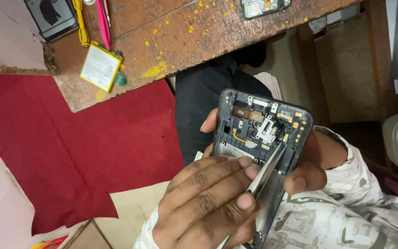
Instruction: The person uses tweezers to carefully remove a small internal component from a disassembled smartphone. They then place the removed part on the workbench and pick up a replacement component to compare it with the original.
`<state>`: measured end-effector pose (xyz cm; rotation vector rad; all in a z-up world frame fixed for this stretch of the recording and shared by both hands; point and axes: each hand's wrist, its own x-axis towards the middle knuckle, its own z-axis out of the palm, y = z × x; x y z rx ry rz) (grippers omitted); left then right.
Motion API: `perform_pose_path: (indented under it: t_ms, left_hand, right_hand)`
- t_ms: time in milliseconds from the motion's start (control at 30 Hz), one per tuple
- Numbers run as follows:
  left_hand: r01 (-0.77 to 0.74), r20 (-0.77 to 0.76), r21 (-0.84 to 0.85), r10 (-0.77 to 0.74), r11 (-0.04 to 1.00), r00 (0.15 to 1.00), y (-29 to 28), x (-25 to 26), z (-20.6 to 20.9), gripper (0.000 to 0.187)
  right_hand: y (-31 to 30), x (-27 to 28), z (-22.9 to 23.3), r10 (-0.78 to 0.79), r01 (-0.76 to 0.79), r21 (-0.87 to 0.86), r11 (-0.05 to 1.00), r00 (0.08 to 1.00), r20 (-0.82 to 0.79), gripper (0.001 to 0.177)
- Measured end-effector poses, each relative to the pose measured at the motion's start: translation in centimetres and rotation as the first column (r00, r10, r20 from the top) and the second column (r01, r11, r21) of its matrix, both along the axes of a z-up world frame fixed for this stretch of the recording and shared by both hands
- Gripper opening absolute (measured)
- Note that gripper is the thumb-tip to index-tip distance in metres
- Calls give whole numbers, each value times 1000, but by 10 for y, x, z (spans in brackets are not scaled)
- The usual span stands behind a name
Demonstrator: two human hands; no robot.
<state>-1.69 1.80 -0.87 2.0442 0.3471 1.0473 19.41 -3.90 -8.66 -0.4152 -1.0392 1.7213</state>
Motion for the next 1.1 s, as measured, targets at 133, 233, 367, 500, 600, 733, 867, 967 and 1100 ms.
perform_pose_path:
  t_ms: [133,233,367,500,600,733,867,967,1100]
  left_hand:
    - [-6,54,17,5,1000,999,0,3,-9,15]
    - [-5,15,1,5,1000,1000,0,2,-4,13]
    - [23,-92,83,-15,996,996,5,2,6,12]
    - [-67,-22,68,68,995,997,-1,10,4,15]
    - [-21,-37,140,26,990,999,5,6,2,15]
    - [30,-50,190,-21,981,999,10,4,3,16]
    - [-28,-36,196,36,980,999,4,8,3,18]
    - [-41,-43,234,53,971,998,2,11,2,19]
    - [37,-96,271,-11,962,995,10,5,2,20]
  right_hand:
    - [-3,-2,-1,-31,31,-13,999,999,-11,66]
    - [-1,-3,0,-37,36,-26,999,999,-40,64]
    - [0,-1,4,31,-41,-120,992,996,-81,82]
    - [-2,-3,4,-4,-5,-119,993,997,-76,80]
    - [1,-3,1,16,-20,-69,997,998,-58,80]
    - [-2,3,6,55,-58,-81,995,998,-32,81]
    - [-2,3,-5,16,-18,23,1000,996,93,76]
    - [-1,2,-9,-16,8,81,997,995,102,75]
    - [1,1,-3,11,-10,-5,1000,998,67,80]
